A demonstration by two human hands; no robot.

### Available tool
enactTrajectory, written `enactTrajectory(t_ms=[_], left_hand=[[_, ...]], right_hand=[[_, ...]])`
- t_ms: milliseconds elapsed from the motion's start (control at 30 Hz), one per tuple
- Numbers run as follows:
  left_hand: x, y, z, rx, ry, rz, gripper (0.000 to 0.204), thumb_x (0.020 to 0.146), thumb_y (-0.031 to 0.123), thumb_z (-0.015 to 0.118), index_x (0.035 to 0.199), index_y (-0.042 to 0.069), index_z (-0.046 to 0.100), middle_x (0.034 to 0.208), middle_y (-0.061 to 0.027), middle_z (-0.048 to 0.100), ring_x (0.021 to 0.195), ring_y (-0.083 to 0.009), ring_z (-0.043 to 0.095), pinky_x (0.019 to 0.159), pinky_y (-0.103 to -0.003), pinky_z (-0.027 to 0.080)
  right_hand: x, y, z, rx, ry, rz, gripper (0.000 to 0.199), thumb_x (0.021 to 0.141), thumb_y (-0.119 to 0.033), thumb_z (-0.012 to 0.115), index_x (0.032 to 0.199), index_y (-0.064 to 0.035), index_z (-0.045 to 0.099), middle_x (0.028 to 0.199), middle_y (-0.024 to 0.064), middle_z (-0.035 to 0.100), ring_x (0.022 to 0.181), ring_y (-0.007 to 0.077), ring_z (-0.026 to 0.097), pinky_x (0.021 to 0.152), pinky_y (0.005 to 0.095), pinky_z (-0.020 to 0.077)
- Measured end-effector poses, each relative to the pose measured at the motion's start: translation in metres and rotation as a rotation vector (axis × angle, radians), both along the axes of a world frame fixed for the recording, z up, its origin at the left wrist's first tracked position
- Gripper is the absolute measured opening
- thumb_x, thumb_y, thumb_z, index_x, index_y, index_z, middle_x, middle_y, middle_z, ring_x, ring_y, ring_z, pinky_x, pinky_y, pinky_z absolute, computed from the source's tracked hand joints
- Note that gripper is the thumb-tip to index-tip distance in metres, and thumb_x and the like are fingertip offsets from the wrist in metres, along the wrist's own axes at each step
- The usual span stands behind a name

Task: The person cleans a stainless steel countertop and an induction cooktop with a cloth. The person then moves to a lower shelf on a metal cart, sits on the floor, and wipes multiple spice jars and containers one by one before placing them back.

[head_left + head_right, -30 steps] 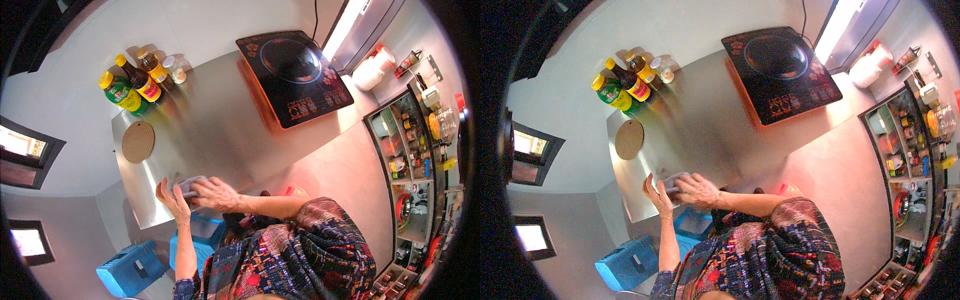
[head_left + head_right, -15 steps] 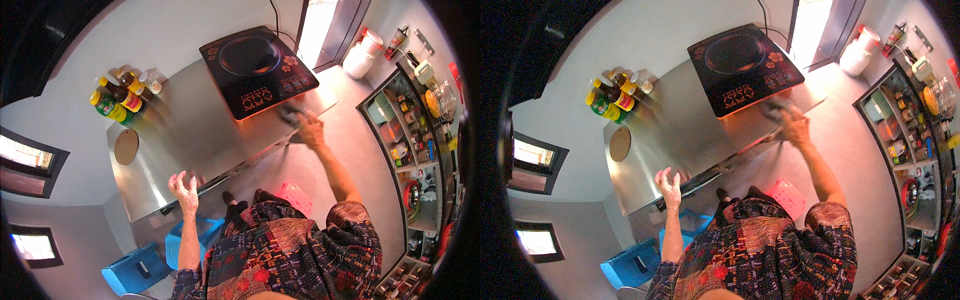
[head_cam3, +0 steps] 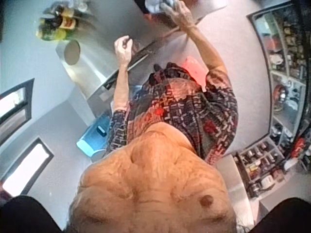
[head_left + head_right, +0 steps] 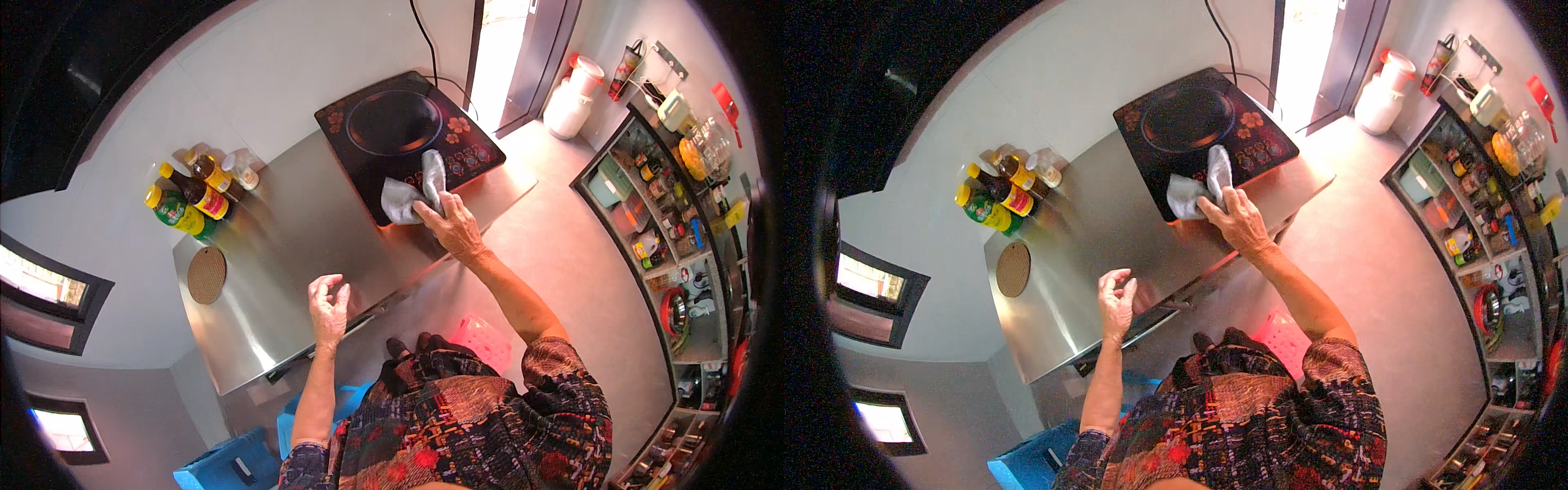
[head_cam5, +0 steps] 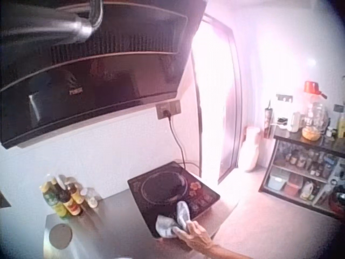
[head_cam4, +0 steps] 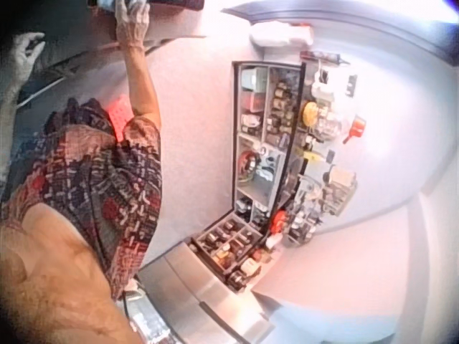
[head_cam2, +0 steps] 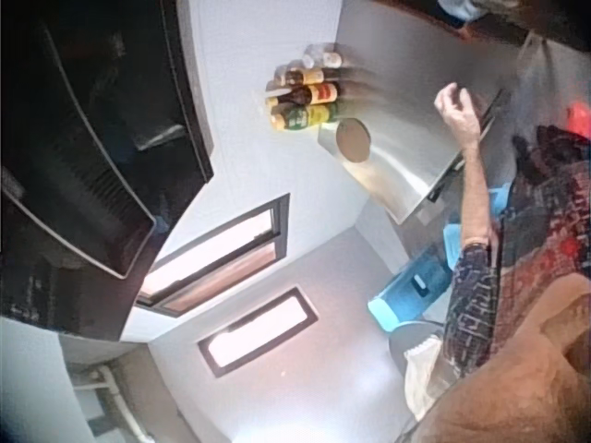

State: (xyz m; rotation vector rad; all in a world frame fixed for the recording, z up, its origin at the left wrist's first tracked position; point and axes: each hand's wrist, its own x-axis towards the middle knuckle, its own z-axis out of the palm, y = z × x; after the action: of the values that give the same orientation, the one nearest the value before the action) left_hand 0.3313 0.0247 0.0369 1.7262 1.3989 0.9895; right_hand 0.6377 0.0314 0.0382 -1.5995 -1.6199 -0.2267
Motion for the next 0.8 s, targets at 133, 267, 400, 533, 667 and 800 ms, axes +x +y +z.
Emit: enactTrajectory(t_ms=[133, 267, 400, 533, 667, 800], left_hand=[[-0.001, 0.018, -0.003, 0.013, -0.027, -0.066, 0.02, 0.082, 0.015, 0.067, 0.101, 0.008, 0.064, 0.104, -0.0034, 0.056, 0.091, -0.0145, 0.055, 0.077, -0.028, 0.047], [-0.014, 0.042, -0.032, -0.093, -0.14, -0.072, 0.018, 0.084, 0.012, 0.066, 0.101, 0.007, 0.064, 0.102, -0.0016, 0.058, 0.087, -0.011, 0.055, 0.074, -0.025, 0.047], [0.005, 0.064, -0.03, -0.23, -0.324, -0.028, 0.027, 0.088, 0.019, 0.064, 0.11, 0.006, 0.059, 0.103, -0.0003, 0.057, 0.088, -0.0092, 0.054, 0.074, -0.024, 0.046], [0.052, 0.098, -0.024, -0.23, -0.416, 0.017, 0.039, 0.089, 0.027, 0.062, 0.121, 0.007, 0.052, 0.104, -0.0002, 0.056, 0.093, -0.01, 0.052, 0.079, -0.023, 0.043], [0.097, 0.117, -0.013, -0.29, -0.472, 0.022, 0.047, 0.091, 0.03, 0.06, 0.127, 0.003, 0.048, 0.115, -0.007, 0.053, 0.105, -0.0151, 0.049, 0.094, -0.028, 0.039], [0.116, 0.145, -0.032, -0.361, -0.517, 0.106, 0.062, 0.091, 0.04, 0.056, 0.135, 0.001, 0.04, 0.131, -0.0121, 0.046, 0.121, -0.0197, 0.042, 0.103, -0.032, 0.031]], right_hand=[[0.065, 0.004, -0.036, -0.101, -0.19, -0.222, 0.034, 0.082, -0.013, 0.059, 0.116, -0.0138, 0.06, 0.107, 0.02, 0.052, 0.103, 0.0371, 0.053, 0.088, 0.0417, 0.047], [0.182, -0.014, -0.031, -0.205, -0.114, -0.565, 0.039, 0.08, -0.003, 0.051, 0.117, -0.0146, 0.056, 0.098, 0.0178, 0.057, 0.087, 0.0333, 0.056, 0.071, 0.0445, 0.0488], [0.144, 0.016, 0.004, -0.154, -0.218, -0.682, 0.038, 0.082, -0.007, 0.054, 0.119, -0.0164, 0.057, 0.095, 0.0161, 0.054, 0.08, 0.0305, 0.058, 0.066, 0.0409, 0.0509], [0.079, 0.041, 0.027, 0.0, -0.549, 0.104, 0.03, 0.083, -0.012, 0.052, 0.108, -0.0248, 0.064, 0.089, 0.0067, 0.046, 0.079, 0.0241, 0.052, 0.064, 0.0369, 0.0482], [0.164, 0.07, 0.023, -0.35, -0.308, -0.088, 0.037, 0.081, -0.012, 0.057, 0.118, -0.0157, 0.057, 0.105, 0.0176, 0.054, 0.097, 0.036, 0.056, 0.08, 0.0431, 0.0496], [0.205, 0.115, 0.044, -0.365, -0.141, -0.277, 0.039, 0.082, -0.007, 0.053, 0.121, -0.0127, 0.055, 0.104, 0.0222, 0.055, 0.096, 0.0394, 0.057, 0.079, 0.045, 0.051]])
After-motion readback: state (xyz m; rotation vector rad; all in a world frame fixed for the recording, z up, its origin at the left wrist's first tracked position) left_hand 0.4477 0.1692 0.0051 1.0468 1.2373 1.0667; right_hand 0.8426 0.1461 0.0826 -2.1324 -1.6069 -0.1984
